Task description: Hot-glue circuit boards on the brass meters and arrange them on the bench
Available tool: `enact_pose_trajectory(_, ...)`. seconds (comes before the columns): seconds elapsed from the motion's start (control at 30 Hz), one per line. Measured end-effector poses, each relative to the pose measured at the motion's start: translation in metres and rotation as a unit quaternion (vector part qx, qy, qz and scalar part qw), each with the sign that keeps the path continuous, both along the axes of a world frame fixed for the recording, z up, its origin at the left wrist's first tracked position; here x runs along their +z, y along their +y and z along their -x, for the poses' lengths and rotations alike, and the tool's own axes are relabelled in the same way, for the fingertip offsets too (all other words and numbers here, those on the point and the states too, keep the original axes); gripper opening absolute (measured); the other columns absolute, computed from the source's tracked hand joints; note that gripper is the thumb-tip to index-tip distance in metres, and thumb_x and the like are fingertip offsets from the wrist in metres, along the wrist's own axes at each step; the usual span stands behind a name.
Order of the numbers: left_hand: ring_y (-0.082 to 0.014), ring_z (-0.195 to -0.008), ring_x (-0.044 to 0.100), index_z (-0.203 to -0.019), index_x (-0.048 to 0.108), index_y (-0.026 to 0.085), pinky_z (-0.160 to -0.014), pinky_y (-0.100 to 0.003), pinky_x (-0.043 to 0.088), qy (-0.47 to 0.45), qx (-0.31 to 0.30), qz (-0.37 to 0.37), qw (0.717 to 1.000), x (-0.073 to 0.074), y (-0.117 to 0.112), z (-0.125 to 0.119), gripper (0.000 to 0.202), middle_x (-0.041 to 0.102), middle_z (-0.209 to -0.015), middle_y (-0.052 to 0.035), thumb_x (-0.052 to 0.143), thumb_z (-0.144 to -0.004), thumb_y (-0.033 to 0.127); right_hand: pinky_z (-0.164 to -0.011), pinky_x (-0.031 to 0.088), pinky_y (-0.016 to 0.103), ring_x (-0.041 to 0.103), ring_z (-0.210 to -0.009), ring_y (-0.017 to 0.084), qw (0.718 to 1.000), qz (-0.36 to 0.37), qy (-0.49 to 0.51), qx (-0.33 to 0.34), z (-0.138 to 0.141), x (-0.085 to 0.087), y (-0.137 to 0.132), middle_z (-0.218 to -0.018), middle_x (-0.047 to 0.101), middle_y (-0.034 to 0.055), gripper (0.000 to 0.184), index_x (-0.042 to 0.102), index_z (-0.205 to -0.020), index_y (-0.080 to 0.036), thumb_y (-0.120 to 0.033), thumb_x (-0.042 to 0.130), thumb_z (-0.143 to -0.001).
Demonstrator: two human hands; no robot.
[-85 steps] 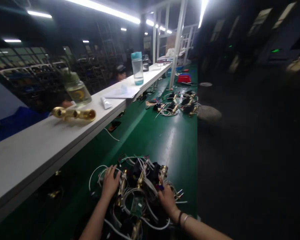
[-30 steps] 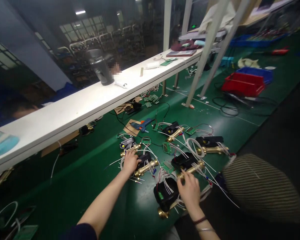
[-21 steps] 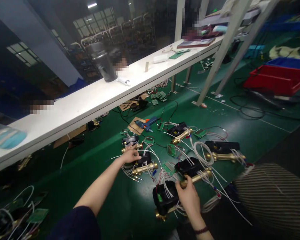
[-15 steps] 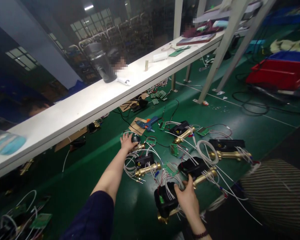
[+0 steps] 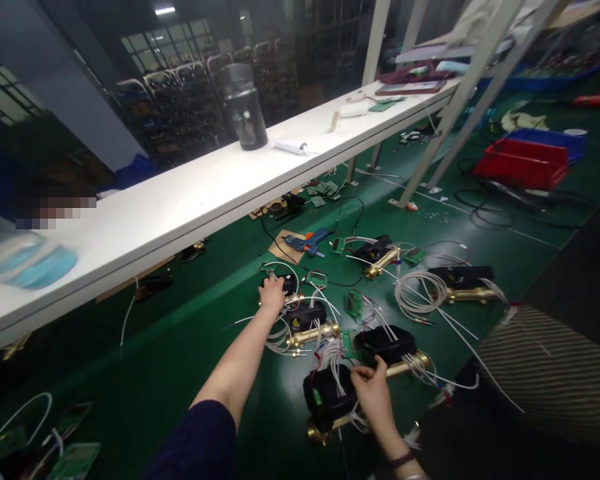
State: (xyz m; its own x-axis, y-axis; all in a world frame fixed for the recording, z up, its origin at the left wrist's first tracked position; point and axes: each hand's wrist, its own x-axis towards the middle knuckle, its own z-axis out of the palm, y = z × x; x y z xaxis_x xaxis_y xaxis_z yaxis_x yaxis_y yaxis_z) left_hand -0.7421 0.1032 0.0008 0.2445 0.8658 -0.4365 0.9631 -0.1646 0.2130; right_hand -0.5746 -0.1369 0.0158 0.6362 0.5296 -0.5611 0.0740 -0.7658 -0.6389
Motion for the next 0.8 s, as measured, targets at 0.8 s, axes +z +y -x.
enact_pose_trajectory(0.8, -0.0305, -0.122, 0.034, -0.131, 0.044, 0.020, -0.097, -0.049, 0.035, -0.025, 0.218, 0.034, 0.975, -0.032, -0.184, 0.389, 0.061, 0.040, -0.132, -0.0126, 0.063, -0.074, 0.018, -0.076, 0.046, 0.028, 0.058, -0.083, 0.022, 0.981, 0.046, 0.072, 0.176, 0.336, -0.019, -0.131, -0.087, 0.058, 0.0088, 0.108, 0.016, -0.137, 0.000, -0.058, 0.047, -0.052)
